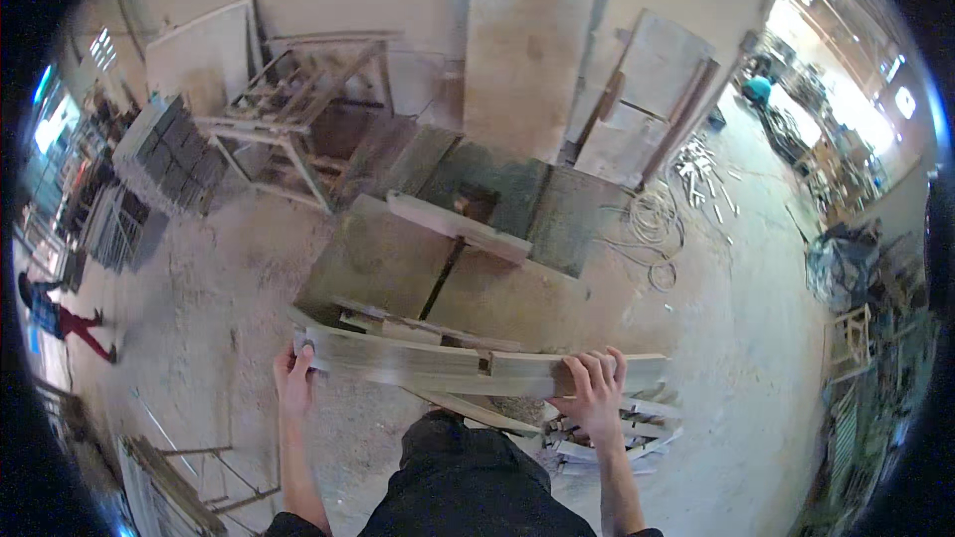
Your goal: The person retrieves wooden pieces from a stack by hand, feeds them through a woodworking machine to cut slots into them, and stacks the finished pieces on the floor.
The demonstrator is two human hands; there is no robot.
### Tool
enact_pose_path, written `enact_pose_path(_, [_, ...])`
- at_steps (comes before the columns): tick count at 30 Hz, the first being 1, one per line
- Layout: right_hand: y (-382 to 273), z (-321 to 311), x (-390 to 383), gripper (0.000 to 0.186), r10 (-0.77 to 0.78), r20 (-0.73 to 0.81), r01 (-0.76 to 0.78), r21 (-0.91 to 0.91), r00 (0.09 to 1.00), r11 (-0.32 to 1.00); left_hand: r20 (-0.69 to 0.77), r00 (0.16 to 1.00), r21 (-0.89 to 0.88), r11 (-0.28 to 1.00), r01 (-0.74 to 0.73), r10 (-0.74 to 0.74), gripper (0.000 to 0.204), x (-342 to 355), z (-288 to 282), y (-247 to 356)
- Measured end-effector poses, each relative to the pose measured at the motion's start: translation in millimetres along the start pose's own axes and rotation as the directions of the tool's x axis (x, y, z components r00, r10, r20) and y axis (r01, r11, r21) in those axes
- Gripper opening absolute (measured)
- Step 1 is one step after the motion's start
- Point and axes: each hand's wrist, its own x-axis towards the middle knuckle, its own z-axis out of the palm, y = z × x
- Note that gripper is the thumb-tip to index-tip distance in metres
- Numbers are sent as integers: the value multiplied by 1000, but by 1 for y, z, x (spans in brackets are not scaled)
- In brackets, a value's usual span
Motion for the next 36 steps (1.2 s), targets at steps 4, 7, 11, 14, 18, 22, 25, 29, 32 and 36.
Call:
enact_pose_path(4, [36,-71,-44,78,90,-33,-93,-106,995,990,274,910,-80,936,342,-309,19,14,11,-38])
enact_pose_path(7, [60,-129,-73,67,191,17,-187,-133,981,973,719,606,448,893,-29,-341,14,34,-10,-56])
enact_pose_path(11, [99,-164,-152,66,559,180,-544,-129,809,829,629,535,499,821,278,-564,25,-26,157,-4])
enact_pose_path(14, [116,-128,-238,68,734,217,-730,-113,644,674,523,507,704,683,197,-685,24,-114,278,22])
enact_pose_path(18, [74,-32,-354,51,997,38,-983,170,70,63,483,193,867,497,26,-854,29,-218,364,-22])
enact_pose_path(22, [2,26,-376,61,727,662,-257,682,-182,-685,508,175,861,497,-105,-844,27,-284,382,-100])
enact_pose_path(25, [-23,39,-353,63,682,716,180,698,-150,-693,547,148,835,526,-160,-824,27,-295,383,-138])
enact_pose_path(29, [-21,62,-357,66,677,685,716,612,-268,-336,350,94,937,349,-23,-932,28,-265,379,-132])
enact_pose_path(32, [-6,66,-362,56,772,604,745,605,-199,-282,343,3,928,339,-157,-939,38,-230,386,-101])
enact_pose_path(36, [13,45,-323,36,803,582,709,620,-128,-336,358,-12,912,353,-210,-934,36,-181,387,-77])
